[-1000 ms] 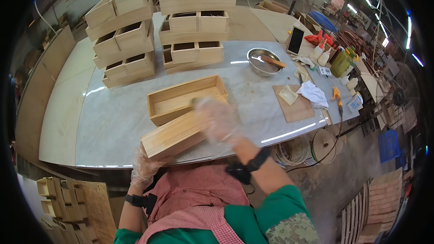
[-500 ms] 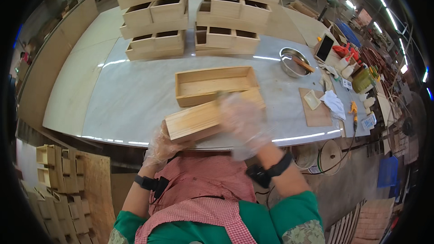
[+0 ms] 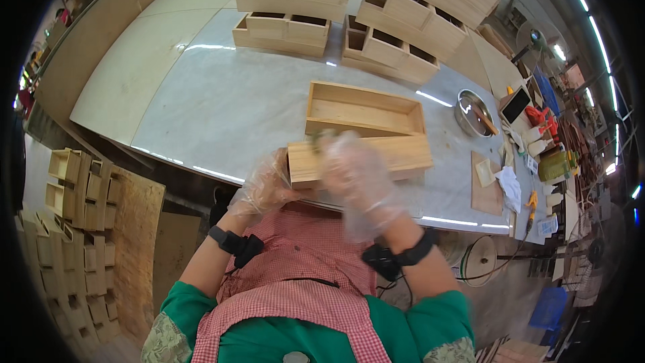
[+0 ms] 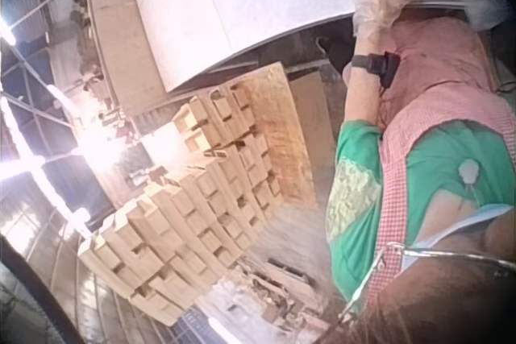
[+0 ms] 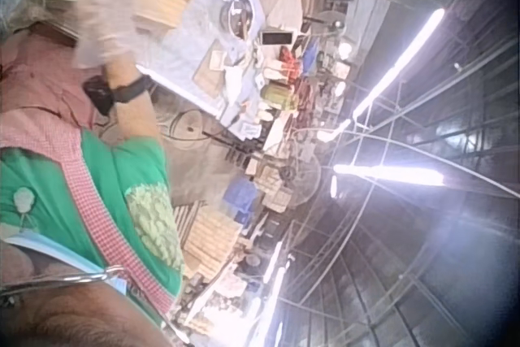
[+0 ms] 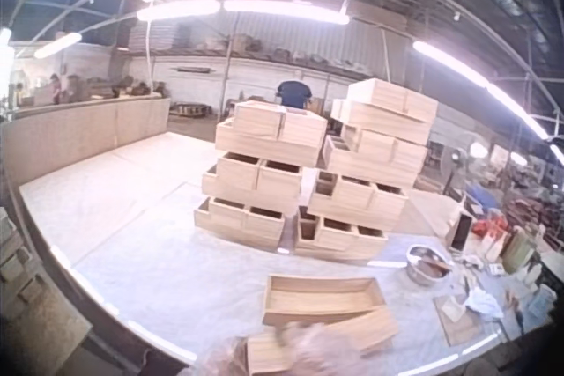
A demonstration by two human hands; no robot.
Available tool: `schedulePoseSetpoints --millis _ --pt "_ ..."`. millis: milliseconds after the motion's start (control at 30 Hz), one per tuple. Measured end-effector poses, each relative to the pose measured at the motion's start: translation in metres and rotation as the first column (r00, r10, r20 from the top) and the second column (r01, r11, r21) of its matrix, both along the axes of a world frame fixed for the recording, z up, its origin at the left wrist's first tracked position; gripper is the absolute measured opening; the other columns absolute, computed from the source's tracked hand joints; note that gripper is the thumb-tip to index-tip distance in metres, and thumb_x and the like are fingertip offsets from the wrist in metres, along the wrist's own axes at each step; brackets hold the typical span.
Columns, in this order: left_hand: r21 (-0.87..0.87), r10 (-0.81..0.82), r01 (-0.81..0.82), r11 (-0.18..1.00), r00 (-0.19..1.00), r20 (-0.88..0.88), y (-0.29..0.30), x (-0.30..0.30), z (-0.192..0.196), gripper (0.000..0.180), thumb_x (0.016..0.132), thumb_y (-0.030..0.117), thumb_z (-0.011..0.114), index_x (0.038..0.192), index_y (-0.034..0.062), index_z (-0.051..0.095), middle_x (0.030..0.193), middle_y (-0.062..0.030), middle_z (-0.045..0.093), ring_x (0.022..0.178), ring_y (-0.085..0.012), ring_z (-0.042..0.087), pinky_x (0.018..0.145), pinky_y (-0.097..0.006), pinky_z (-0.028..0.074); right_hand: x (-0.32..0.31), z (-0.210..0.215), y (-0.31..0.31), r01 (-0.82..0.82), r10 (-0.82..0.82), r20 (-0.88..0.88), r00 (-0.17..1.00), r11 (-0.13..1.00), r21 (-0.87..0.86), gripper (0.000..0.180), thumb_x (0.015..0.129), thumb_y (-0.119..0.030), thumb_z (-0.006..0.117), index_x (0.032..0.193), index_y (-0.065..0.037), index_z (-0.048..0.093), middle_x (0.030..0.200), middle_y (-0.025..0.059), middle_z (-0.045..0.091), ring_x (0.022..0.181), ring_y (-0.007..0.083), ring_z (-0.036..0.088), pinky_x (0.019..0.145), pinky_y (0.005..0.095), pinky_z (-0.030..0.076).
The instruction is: The person is applying a finish and polishing a series of small wooden divided boxes at a factory workbench.
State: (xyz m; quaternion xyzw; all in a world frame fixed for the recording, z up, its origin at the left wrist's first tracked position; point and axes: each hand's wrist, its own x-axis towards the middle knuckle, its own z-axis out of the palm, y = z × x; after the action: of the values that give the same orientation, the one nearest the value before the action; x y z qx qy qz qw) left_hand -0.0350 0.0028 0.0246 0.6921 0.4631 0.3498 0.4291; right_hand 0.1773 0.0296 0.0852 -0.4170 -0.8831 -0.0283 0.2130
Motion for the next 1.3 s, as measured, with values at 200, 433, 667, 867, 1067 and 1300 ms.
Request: schedulePoseSetpoints --millis 200,433,667,867,1067,1300 --pt "0.14 0.029 -0.029 0.99 1.0 0.004 -0.006 -0.005 0.001 0.065 0.074 0.025 0.089 0.129 0.0032 0.063 0.122 -0.0208 0.068 0.113 -0.0385 0.064 0.101 -0.042 0.051 -0.029 0.021 -0.048 -0.061 0.092 0.176 0.98 0.982 -0.177 0.028 0.088 -0.011 0.061 0.115 -0.003 0.064 0.07 0.012 0.065 0.06 0.0321 0.068 0.049 0.0466 0.051" --pt "0.147 -0.022 0.034 0.989 0.996 -0.087 -0.003 -0.005 -0.007 0.06 0.077 0.025 0.087 0.128 0.0035 0.064 0.123 -0.0188 0.067 0.116 -0.0387 0.063 0.102 -0.044 0.05 -0.055 0.019 -0.01 -0.156 0.153 0.07 0.986 0.987 0.034 0.02 0.087 -0.015 0.069 0.106 -0.01 0.065 0.066 0.0092 0.061 0.061 0.0321 0.065 0.052 0.0464 0.05" --pt "-0.037 0.004 -0.002 0.999 0.999 0.054 -0.004 -0.001 0.004 0.061 0.076 0.02 0.09 0.128 0.001 0.065 0.124 -0.0178 0.069 0.113 -0.0336 0.066 0.1 -0.041 0.052 -0.011 -0.012 -0.055 -0.067 0.064 0.092 0.994 0.997 0.031 0.025 0.087 -0.012 0.066 0.111 -0.004 0.066 0.067 0.0104 0.062 0.056 0.0326 0.063 0.051 0.047 0.049" --pt "-0.063 0.101 -0.1 0.993 0.995 0.023 -0.007 0.005 -0.011 0.086 0.071 0.027 0.095 0.141 -0.0005 0.054 0.126 -0.0184 0.068 0.115 -0.031 0.067 0.103 -0.036 0.052 0.141 -0.048 -0.038 0.402 -0.401 -0.042 0.915 0.897 0.182 0.029 0.1 -0.016 0.057 0.125 -0.003 0.065 0.107 0.0211 0.071 0.09 0.0389 0.071 0.072 0.05 0.057" --pt "-0.137 0.029 0.005 0.991 0.97 0.24 -0.004 0.007 -0.008 0.09 0.072 0.03 0.097 0.143 -0.0008 0.05 0.134 -0.0135 0.065 0.126 -0.0243 0.061 0.109 -0.036 0.049 0.168 -0.029 -0.029 0.507 -0.509 -0.071 0.858 0.861 -0.036 0.036 0.102 -0.018 0.058 0.135 -0.005 0.065 0.119 0.0211 0.072 0.1 0.0344 0.071 0.082 0.0425 0.057" --pt "0.162 0.07 -0.055 0.985 0.994 -0.088 -0.021 0.012 0.117 0.103 0.068 0.032 0.099 0.148 -0.0044 0.045 0.136 -0.0192 0.061 0.128 -0.0274 0.059 0.111 -0.037 0.047 0.106 0.079 -0.053 0.214 -0.378 -0.69 0.617 0.925 -0.315 0.03 0.1 -0.008 0.065 0.128 0.003 0.069 0.119 0.0105 0.074 0.114 0.0246 0.069 0.092 0.0296 0.056"
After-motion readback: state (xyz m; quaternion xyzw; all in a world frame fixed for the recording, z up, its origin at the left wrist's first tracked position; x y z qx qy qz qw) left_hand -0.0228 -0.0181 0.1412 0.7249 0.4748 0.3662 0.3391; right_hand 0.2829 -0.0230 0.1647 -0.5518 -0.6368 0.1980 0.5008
